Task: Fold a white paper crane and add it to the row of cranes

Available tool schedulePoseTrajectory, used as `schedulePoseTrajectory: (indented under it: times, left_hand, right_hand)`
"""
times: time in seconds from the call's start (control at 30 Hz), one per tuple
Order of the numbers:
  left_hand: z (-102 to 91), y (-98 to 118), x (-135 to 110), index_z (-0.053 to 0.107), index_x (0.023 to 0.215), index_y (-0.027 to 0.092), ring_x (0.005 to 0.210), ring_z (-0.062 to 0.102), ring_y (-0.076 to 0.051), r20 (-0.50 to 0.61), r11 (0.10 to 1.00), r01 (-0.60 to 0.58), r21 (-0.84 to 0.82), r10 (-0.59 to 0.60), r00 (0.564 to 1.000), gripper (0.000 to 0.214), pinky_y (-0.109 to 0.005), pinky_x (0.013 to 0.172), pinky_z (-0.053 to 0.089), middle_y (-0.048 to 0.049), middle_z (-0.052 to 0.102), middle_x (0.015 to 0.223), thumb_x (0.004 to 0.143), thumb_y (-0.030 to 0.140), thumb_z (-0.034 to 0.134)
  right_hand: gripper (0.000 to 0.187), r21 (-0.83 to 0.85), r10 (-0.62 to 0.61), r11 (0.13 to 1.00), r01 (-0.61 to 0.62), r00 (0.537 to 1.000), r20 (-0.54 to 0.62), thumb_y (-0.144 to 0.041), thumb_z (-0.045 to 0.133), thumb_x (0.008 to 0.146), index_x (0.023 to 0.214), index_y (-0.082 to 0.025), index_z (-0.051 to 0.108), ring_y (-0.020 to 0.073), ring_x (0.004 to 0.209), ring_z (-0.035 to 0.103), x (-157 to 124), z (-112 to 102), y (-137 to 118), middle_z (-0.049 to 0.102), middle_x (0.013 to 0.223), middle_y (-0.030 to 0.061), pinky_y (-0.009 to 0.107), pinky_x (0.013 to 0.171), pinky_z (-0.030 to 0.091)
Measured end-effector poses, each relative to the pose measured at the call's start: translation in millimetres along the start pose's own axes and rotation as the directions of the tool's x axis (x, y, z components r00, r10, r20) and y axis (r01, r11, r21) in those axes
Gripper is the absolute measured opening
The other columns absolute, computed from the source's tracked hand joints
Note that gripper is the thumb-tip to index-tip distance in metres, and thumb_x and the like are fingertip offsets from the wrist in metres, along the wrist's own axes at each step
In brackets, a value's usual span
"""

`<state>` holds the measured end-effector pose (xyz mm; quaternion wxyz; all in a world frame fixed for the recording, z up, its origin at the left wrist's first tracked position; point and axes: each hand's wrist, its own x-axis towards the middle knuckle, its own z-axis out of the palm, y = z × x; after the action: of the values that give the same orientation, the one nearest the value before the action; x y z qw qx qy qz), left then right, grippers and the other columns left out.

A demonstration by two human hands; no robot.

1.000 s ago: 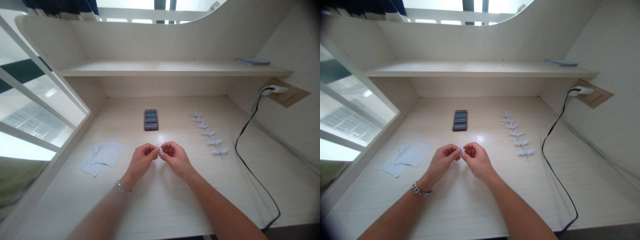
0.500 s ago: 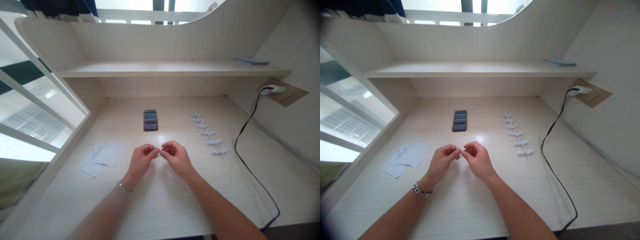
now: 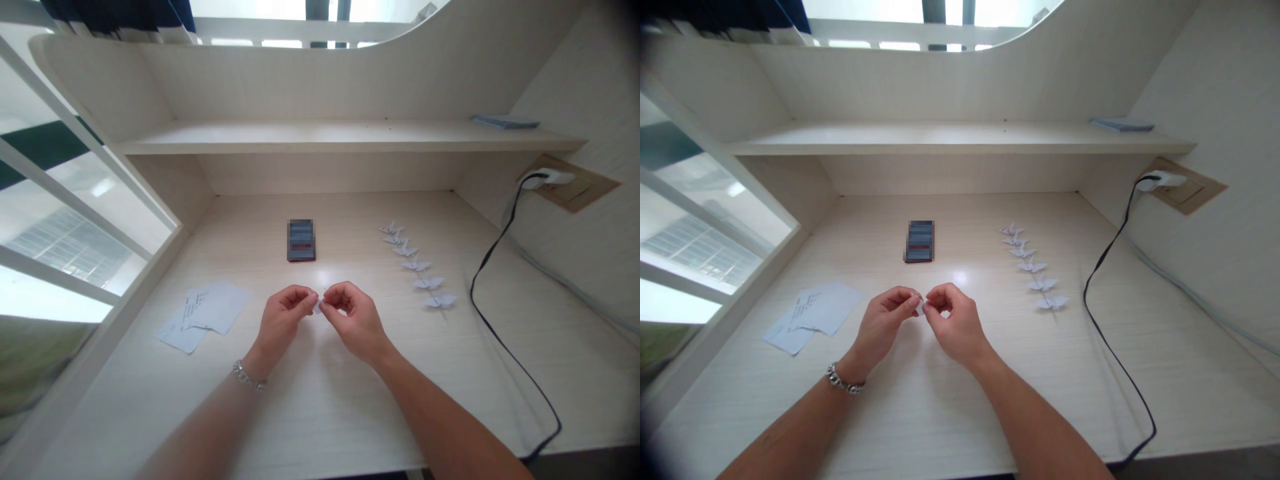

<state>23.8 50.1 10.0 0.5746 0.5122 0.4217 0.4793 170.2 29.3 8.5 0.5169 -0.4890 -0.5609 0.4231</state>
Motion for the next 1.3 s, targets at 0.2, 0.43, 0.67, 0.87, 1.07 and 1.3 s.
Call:
schedulePoseTrajectory:
  times: [0.2,0.43,0.67,0.87,1.07,1.3]
  left_hand:
    - [2.0,0.1,0.0,0.065,0.076,0.014,0.065,0.054,-0.011,-0.027,1.0,0.018,-0.014,-0.018,0.999,0.014,-0.024,0.063,0.044,-0.0021,0.062,0.071,0.071,0.026,0.068]
    - [4.3,-2.9,-0.1,0.064,0.076,0.013,0.07,0.056,-0.013,0.03,0.985,0.093,-0.144,-0.09,0.995,0.016,-0.026,0.067,0.047,-0.0038,0.062,0.076,0.07,0.027,0.068]
    - [0.8,-1.0,-0.2,0.067,0.077,0.014,0.069,0.056,-0.012,0.139,0.911,0.224,-0.345,-0.186,0.973,0.017,-0.025,0.066,0.047,-0.0026,0.061,0.074,0.068,0.027,0.071]
    - [1.5,-1.9,-1.7,0.069,0.081,0.014,0.066,0.056,-0.011,0.196,0.889,0.254,-0.382,-0.191,0.962,0.018,-0.027,0.065,0.047,-0.0031,0.061,0.071,0.069,0.027,0.07]
    - [0.7,-3.9,-1.3,0.069,0.082,0.013,0.067,0.057,-0.012,0.179,0.901,0.251,-0.355,-0.198,0.964,0.021,-0.025,0.063,0.047,-0.0049,0.062,0.074,0.069,0.029,0.07]
    - [2.5,-9.5,0.9,0.071,0.083,0.015,0.072,0.059,-0.014,0.102,0.916,0.232,-0.326,-0.21,0.972,0.019,-0.026,0.065,0.048,-0.0063,0.066,0.082,0.067,0.026,0.072]
  right_hand:
    - [0.008,0.004,-0.016,1.0,0.016,1.0,-0.019,-0.024,0.061,0.075,0.078,-0.018,0.056,0.0146,0.065,0.057,-1.1,1.1,-3.5,0.06,0.072,0.0024,0.027,0.06,0.046]
    - [0.012,0.131,0.032,0.991,-0.03,0.999,-0.016,-0.028,0.065,0.073,0.078,-0.019,0.057,0.0145,0.067,0.056,0.6,-0.9,-2.6,0.059,0.072,0.0014,0.028,0.063,0.047]
    - [0.018,0.375,0.13,0.911,-0.173,0.982,0.137,-0.028,0.071,0.065,0.076,-0.018,0.06,0.0126,0.062,0.056,3.8,-2.1,-3.7,0.062,0.07,0.0004,0.028,0.06,0.047]
    - [0.02,0.446,0.166,0.862,-0.24,0.966,0.198,-0.027,0.074,0.061,0.072,-0.018,0.061,0.0113,0.058,0.054,4.9,-3.1,-4.5,0.062,0.066,-0.0005,0.027,0.058,0.046]
    - [0.019,0.376,0.142,0.906,-0.192,0.977,0.157,-0.029,0.071,0.065,0.076,-0.018,0.061,0.0129,0.06,0.057,3.5,-2.3,-3.6,0.063,0.07,0.0011,0.028,0.059,0.048]
    - [0.008,-0.003,-0.046,0.999,0.046,0.999,-0.029,-0.021,0.059,0.076,0.082,-0.02,0.064,0.0165,0.073,0.061,-2.8,0.2,-6.6,0.065,0.081,0.0041,0.028,0.063,0.05]
